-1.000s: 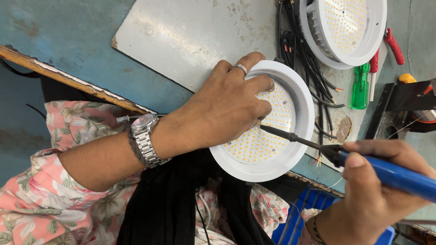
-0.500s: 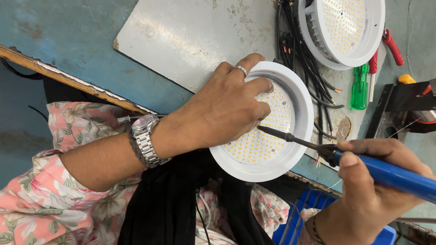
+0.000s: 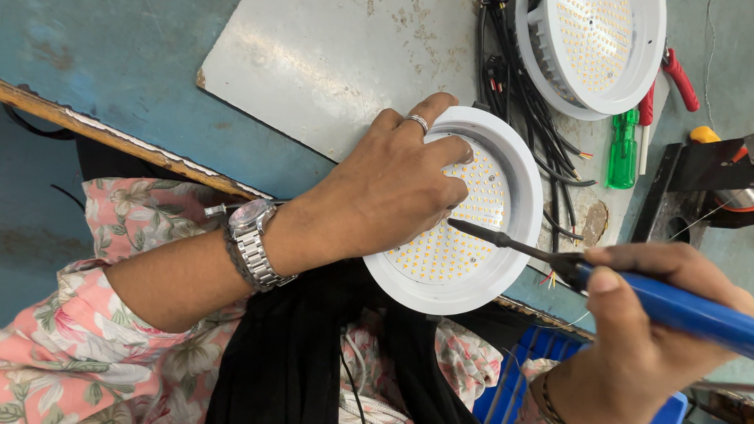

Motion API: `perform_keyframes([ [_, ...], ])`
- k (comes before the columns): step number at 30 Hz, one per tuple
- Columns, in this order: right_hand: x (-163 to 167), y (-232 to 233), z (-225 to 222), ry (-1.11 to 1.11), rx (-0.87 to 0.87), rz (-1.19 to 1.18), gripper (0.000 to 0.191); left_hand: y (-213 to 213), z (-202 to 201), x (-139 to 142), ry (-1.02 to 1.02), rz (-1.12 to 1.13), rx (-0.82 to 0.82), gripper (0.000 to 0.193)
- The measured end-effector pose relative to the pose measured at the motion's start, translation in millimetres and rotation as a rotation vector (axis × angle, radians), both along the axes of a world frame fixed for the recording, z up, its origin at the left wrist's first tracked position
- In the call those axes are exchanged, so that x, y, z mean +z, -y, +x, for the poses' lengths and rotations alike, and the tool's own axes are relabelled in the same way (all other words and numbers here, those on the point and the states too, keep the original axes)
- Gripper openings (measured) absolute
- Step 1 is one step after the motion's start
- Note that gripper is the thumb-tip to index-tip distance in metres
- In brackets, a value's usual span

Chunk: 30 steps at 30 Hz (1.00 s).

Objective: The person uses a soldering iron and solder wire to attach components to the surface of a circular LED light module. They repeatedly dip the iron into a small container of flux, then solder specific points on the LED array. The person also flips the module to attach a metal mounting bracket to the back using a screwdriver.

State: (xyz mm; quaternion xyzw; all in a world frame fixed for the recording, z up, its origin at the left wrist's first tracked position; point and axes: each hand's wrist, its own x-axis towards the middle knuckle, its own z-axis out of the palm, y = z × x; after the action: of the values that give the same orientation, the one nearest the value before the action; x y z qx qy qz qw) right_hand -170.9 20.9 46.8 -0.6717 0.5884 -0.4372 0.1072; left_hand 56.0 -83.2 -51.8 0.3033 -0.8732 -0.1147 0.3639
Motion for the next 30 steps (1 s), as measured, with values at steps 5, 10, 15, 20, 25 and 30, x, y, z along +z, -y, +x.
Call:
perform_keyframes([
  [5, 2, 0, -1, 0.107, -0.030, -0.015, 0.025, 1, 0, 0, -0.004, 0.010, -0.011, 0.009],
  [10, -6, -2, -4, 0.029, -0.003, -0.019, 0.020, 0, 1, 0, -0.022, -0.012, -0.014, 0.011],
  [15, -8, 1, -10, -0.012, 0.019, 0.007, 0.020, -1, 3, 1, -0.043, -0.052, -0.017, 0.014],
  [20, -2, -1, -1, -0.102, -0.033, 0.043, 0.023, -1, 3, 3, 0.025, -0.067, -0.025, 0.013],
  [25, 4, -8, 12, -0.091, -0.028, 0.059, 0.023, -3, 1, 5, 0.034, -0.076, -0.035, 0.010],
  [30, 5, -12, 8, -0.129, -0.046, 0.067, 0.025, -5, 0, 6, 0.047, -0.084, -0.034, 0.011],
])
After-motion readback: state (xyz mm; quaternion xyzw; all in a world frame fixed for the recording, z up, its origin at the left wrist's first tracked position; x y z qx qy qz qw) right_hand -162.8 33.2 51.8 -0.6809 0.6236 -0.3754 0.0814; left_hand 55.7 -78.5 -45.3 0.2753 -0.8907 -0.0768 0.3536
